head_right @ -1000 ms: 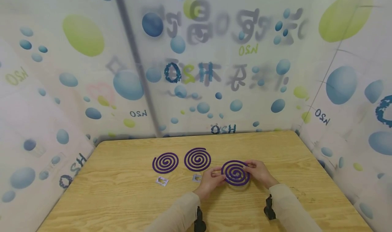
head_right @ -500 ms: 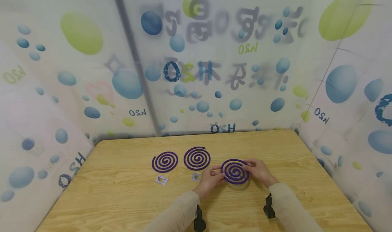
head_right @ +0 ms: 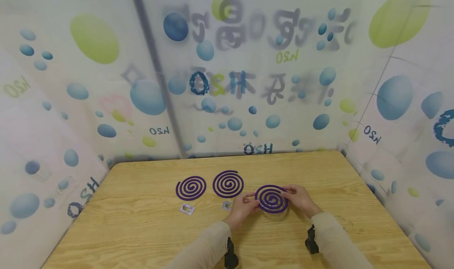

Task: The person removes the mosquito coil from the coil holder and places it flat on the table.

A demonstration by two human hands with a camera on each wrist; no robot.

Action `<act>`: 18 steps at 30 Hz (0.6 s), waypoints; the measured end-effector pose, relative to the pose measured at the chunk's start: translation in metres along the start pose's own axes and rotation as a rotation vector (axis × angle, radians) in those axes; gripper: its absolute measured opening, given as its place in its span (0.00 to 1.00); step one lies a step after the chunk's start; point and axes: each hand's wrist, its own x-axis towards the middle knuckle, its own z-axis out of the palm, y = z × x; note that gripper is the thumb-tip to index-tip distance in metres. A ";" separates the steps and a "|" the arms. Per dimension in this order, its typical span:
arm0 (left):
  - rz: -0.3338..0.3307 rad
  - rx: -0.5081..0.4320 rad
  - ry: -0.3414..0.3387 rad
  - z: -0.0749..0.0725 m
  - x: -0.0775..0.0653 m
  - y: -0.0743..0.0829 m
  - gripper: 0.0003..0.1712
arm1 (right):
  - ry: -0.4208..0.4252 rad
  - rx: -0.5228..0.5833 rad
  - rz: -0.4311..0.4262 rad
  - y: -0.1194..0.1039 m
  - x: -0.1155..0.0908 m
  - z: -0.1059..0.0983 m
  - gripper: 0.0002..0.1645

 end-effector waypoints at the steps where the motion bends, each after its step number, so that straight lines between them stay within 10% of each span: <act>1: 0.003 0.002 -0.001 0.000 0.000 0.000 0.20 | 0.001 0.005 0.001 -0.001 0.000 0.000 0.24; 18: 0.077 0.086 0.046 -0.003 0.004 0.014 0.20 | 0.016 0.077 -0.058 -0.012 0.007 -0.008 0.25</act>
